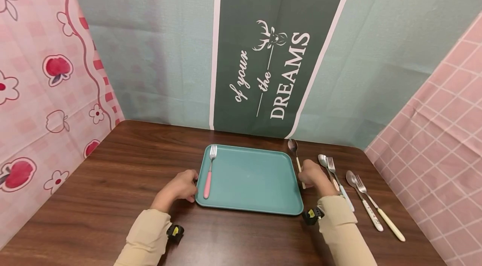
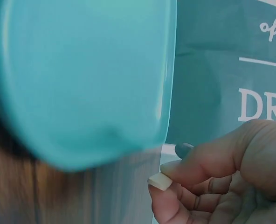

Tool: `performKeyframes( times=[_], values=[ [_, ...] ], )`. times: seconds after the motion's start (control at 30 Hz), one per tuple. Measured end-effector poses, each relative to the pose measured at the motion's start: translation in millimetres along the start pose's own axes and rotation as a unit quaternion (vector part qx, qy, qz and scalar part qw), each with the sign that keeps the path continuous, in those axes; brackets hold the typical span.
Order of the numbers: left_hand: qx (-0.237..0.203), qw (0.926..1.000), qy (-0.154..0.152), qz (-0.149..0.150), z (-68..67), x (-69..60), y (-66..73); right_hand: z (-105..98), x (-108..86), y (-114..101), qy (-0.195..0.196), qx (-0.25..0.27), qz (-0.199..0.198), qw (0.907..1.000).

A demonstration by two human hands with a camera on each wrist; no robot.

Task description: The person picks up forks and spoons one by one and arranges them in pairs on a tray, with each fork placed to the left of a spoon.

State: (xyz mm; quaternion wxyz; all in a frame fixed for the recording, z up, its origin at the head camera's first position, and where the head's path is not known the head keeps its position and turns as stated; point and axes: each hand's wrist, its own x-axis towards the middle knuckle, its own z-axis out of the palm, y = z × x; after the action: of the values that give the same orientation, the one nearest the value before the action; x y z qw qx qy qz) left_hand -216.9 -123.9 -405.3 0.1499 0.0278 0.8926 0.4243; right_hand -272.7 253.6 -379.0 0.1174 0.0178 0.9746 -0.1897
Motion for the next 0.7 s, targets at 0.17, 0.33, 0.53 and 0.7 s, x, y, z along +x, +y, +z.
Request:
performKeyframes(
  times=[0.17,0.33,0.53,0.7],
  values=[
    [-0.001,1.0000,0.000,0.000,0.1,-0.8,1.4,7.7,-3.8,-10.7,0.001,0.017,-0.002,0.9999],
    [-0.001,1.0000,0.001,0.002,0.3,-1.4,1.9,12.2,-8.1,-21.2,0.003,0.028,-0.006,0.9996],
    [-0.002,1.0000,0.000,0.003,0.2,-1.0,1.6,17.6,-9.0,-30.3,0.003,0.042,-0.015,0.9990],
    [0.002,1.0000,0.001,0.000,0.4,0.3,0.9,19.5,-10.9,-38.3,-0.002,0.050,-0.026,0.9984]
  ],
)
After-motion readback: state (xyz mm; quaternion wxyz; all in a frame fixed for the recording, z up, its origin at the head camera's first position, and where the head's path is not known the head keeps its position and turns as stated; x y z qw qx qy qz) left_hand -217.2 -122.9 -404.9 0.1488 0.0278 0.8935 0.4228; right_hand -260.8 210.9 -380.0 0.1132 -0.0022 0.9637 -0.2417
